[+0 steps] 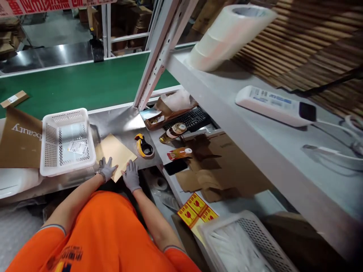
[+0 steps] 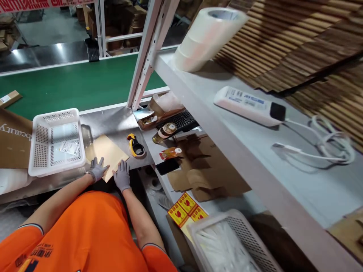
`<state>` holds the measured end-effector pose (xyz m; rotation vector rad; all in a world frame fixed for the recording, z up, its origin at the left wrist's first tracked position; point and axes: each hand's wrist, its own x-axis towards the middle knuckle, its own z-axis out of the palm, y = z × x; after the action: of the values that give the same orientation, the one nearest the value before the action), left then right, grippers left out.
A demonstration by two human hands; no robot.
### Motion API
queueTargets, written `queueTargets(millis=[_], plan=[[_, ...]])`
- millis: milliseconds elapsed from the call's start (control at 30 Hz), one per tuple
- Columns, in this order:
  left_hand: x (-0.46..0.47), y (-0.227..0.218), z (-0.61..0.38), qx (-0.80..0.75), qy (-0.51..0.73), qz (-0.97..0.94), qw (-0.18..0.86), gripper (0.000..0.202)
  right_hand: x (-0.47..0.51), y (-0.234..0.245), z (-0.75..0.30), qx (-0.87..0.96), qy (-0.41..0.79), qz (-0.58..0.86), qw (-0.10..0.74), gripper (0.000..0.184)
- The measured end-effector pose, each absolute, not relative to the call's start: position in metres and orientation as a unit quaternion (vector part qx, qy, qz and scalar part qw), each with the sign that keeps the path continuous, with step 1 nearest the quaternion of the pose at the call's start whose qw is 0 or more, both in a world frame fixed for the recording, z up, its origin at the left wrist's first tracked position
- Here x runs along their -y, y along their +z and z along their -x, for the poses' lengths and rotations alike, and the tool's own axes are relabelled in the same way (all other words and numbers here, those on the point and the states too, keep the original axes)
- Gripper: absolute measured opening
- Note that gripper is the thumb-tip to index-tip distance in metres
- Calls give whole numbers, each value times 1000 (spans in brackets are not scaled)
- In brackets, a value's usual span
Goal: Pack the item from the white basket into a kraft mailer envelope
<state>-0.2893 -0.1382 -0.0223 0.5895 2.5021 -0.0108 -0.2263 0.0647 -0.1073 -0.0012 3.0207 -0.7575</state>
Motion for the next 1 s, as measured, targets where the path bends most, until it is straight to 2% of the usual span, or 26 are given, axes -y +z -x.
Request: queueTargets(millis=[133,300,500,733,800,933,1000], plan=[[141,-24,289,-932,-8,-229,280,69,-84,-91,242,-975,-215,9,51,80],[142,-28,276,-898,-9,-318,304,91,-93,-79,252,-980,-179,11,88,82],[140,-33,263,-865,-48,-392,309,83,-89,-86,259,-981,-183,-8,71,72],[138,-18,261,-881,13,-363,304,80,-80,-94,271,-981,-177,-61,44,67],[136,-10,258,-879,7,-362,310,73,-80,-91,278,-982,-168,-78,36,68],[137,16,255,-872,35,-362,328,35,-83,-86,290,-984,-155,-89,21,68],[148,36,261,-877,100,-368,292,38,-82,-90,288,-985,-142,-97,4,69]])
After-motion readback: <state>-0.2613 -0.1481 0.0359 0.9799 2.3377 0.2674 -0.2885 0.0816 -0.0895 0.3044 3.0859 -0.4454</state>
